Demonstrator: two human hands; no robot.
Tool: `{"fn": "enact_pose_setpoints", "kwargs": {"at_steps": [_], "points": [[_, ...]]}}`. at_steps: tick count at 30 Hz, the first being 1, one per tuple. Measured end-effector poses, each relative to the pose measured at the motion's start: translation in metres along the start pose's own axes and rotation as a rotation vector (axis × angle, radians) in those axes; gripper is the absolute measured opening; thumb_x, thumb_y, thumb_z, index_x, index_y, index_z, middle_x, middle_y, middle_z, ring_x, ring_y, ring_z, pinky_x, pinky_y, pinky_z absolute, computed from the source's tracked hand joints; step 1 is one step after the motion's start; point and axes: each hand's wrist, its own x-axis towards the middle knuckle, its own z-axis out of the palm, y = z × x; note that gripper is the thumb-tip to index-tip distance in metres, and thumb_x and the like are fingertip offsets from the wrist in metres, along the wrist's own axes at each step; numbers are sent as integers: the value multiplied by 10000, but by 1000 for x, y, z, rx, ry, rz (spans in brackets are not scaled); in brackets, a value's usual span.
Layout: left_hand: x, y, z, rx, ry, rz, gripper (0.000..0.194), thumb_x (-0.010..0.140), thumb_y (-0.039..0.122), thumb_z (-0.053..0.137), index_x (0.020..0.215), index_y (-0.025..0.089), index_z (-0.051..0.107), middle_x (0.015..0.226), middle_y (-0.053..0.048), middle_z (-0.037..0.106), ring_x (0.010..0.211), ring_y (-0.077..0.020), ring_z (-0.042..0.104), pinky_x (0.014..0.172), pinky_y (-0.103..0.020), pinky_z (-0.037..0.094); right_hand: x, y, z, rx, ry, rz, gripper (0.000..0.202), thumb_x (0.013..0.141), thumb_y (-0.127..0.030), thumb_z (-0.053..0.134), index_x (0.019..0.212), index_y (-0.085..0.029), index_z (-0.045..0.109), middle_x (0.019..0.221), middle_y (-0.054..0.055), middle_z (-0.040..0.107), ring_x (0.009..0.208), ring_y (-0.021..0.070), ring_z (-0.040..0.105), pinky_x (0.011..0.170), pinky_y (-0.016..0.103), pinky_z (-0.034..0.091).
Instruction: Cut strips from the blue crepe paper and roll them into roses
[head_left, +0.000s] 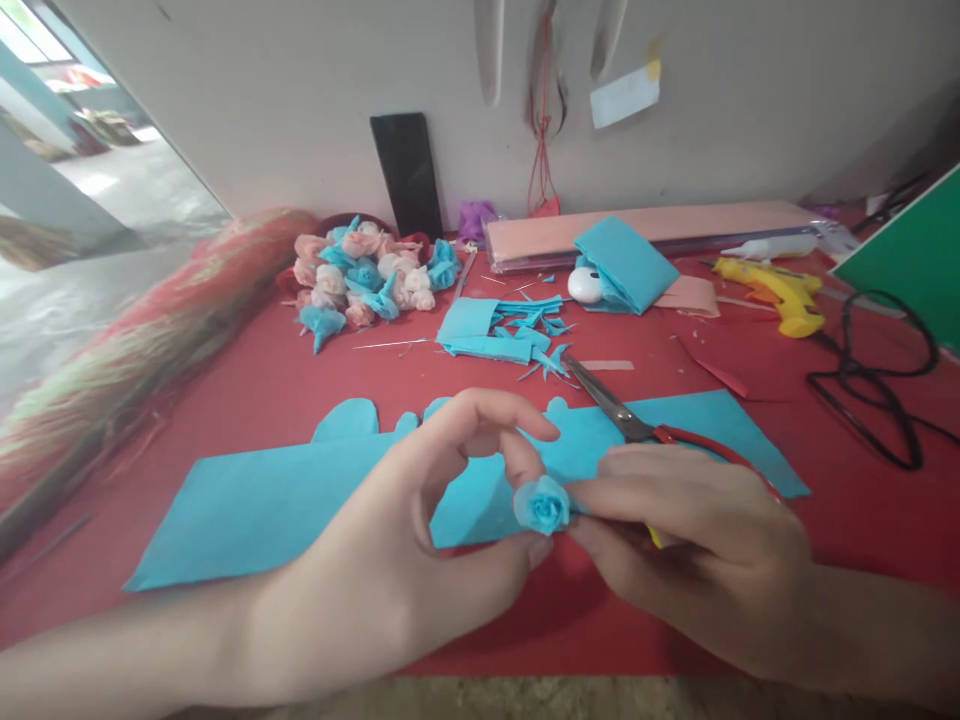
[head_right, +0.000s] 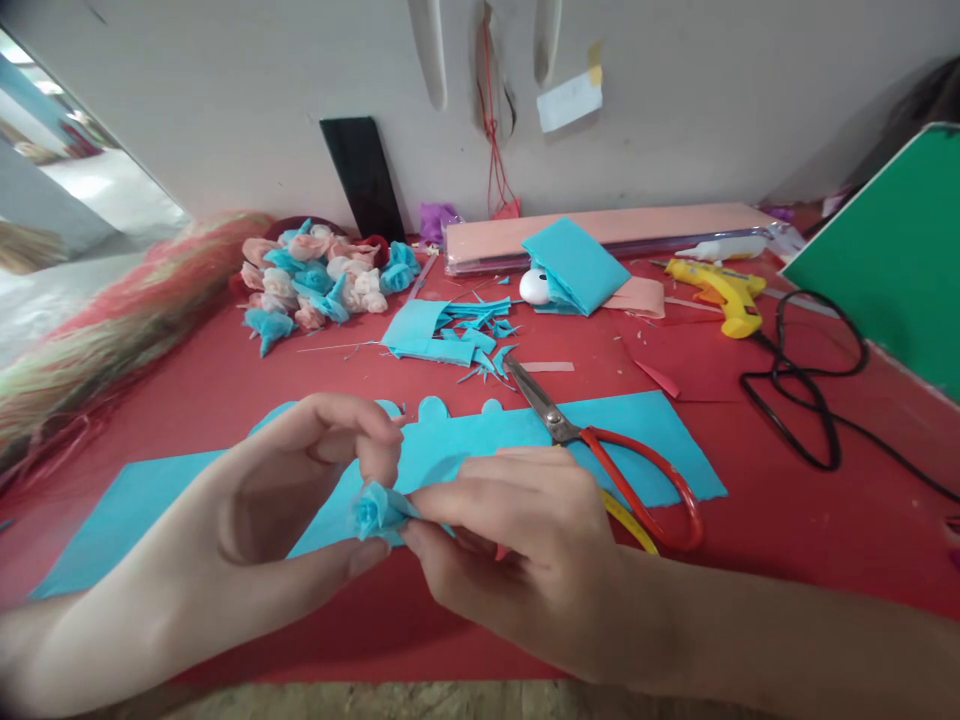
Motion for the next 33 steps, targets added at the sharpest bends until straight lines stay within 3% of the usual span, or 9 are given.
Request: {"fn": "enact_pose_setpoints", "kwargs": {"at_steps": [5,13,19,24,33], "points": [[-6,-4,2,-1,-9,54,444,753,-31,527,1087,260,486,929,28,543,853,-105,552,812,-218,474,-1,-1,0,35,-26,22,124,830,-111,569,728,-145,632,507,-33,581,454,70,500,474,180,436],[-9,-1,3,12,-25,106,370,810,35,574,1093,249,470,952,24,528,896,-104,519,819,-188,472,0,-4,-2,60,-39,26,159,857,-123,552,709,-139,607,516,-34,546,470,63,464,476,174,410],[-9,-5,6,134,-35,162,392,827,33,537,1124,268,438,953,19,519,889,-125,500,931,-251,421,-3,-5,-2,59,-50,41,185,865,-117,529,697,-153,598,511,-58,476,464,58,398,469,184,366],[-10,-7,7,215,-48,206,406,816,44,517,1129,282,418,1002,36,556,876,-127,516,1139,-367,207,-3,-5,2,-23,-13,-1,165,876,-124,529,726,-162,589,517,-61,512,467,54,435,486,174,387],[-8,-6,6,290,-71,285,497,697,-7,480,1117,255,431,926,28,579,830,-135,562,1115,-367,264,-10,-3,6,-129,-37,-100,112,901,-139,500,829,-166,582,575,-30,604,495,95,530,495,245,415]]}}
